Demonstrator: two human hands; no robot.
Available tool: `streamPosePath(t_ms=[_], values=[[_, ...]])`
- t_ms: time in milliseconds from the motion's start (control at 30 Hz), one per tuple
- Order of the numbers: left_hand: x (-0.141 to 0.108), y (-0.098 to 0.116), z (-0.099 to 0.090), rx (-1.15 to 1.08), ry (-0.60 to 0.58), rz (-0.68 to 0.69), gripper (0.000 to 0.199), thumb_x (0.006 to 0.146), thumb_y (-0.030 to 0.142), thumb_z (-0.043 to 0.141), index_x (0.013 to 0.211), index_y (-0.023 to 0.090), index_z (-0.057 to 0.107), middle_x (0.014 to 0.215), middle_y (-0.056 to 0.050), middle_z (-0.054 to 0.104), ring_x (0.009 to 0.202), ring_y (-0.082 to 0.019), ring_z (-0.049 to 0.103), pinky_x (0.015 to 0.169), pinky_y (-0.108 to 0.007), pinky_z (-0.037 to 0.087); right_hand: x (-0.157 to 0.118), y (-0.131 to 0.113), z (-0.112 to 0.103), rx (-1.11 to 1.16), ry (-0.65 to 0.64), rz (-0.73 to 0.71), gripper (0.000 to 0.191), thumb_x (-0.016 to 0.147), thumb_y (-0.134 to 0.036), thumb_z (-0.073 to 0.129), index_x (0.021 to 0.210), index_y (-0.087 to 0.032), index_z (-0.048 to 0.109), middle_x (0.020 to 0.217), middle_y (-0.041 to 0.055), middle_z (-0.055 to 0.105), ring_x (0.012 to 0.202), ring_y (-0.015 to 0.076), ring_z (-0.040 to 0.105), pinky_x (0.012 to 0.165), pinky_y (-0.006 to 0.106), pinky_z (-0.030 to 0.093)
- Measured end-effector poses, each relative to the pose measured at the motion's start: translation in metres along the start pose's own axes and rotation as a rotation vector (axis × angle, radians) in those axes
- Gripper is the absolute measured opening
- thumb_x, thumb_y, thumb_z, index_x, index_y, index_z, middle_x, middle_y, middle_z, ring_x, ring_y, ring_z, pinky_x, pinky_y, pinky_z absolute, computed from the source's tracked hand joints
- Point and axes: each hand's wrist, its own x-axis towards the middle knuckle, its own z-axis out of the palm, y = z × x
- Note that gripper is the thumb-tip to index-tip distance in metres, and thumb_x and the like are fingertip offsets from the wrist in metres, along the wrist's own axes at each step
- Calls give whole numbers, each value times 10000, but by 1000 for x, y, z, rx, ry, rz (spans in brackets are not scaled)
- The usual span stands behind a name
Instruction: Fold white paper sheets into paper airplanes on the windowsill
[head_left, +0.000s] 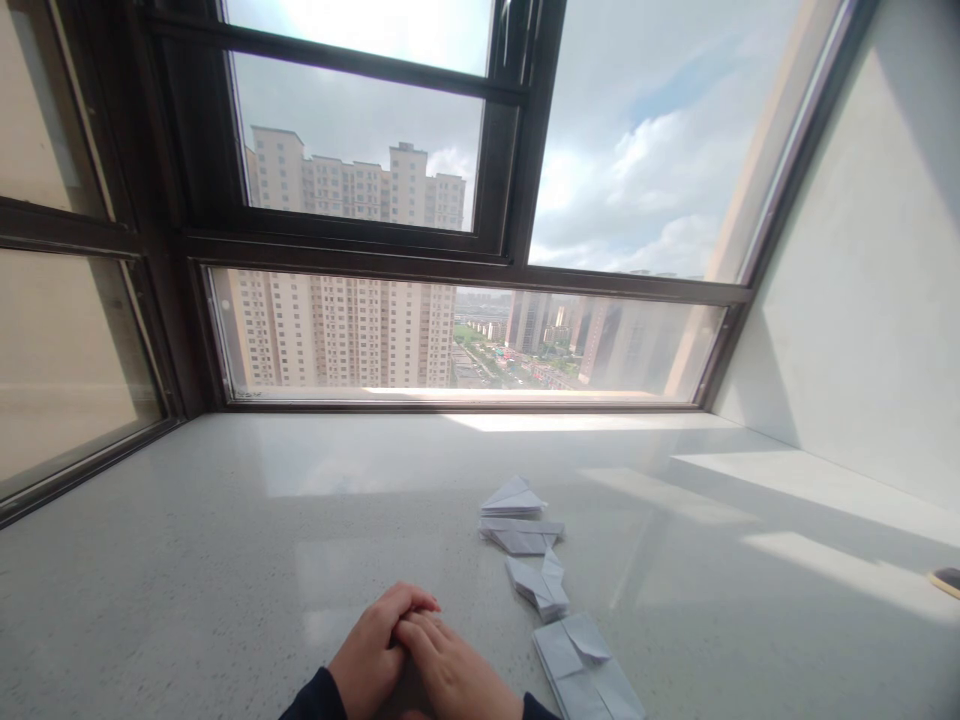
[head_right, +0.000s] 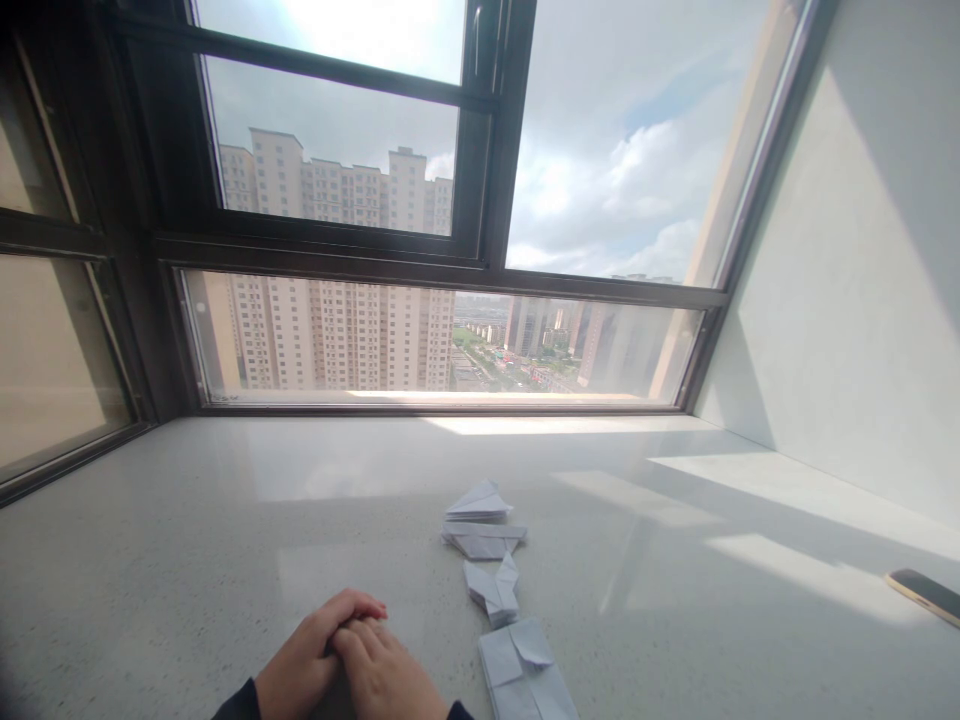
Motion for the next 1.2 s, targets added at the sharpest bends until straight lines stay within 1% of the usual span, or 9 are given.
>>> streamPosePath(t_ms=[167,433,567,667,933,1200], values=[[0,0,0,1,3,2,345,548,71,387,825,172,565,913,-37,617,901,-173,537,819,-256,394,0,0,0,7,-7,8,527,675,-289,593,1131,-116,391,1188,135,475,1117,227,404,972,338,286],[0,1,0,11,3,-1,348,547,73,387,825,175,569,906,-39,620,901,-172,537,823,-257,396,0,0,1,21,14,10,526,671,-293,592,1126,-112,399,1194,130,471,1129,214,392,979,313,277],[-1,2,1,9,17,7,350,539,81,386,816,177,578,899,-38,623,904,-180,536,828,-266,395,0,-1,-1,7,-13,23,522,672,-273,589,1132,-124,392,1199,128,468,1134,222,388,976,333,281],[-1,2,1,3,18,9,348,538,85,389,816,173,581,898,-45,624,895,-187,539,824,-273,397,0,0,0,2,-8,17,517,673,-266,587,1132,-129,391,1197,128,470,1136,225,386,973,344,284],[0,0,0,21,5,8,344,550,70,383,822,174,567,898,-40,618,895,-170,539,819,-252,396,0,4,2,14,5,-4,526,679,-282,590,1134,-102,397,1200,129,465,1139,204,378,984,300,273],[0,-1,-1,18,-8,11,357,543,59,382,833,161,564,909,-52,617,898,-172,541,822,-254,396,0,3,1,25,-2,3,541,679,-304,593,1144,-108,395,1204,128,460,1138,212,377,986,312,271]])
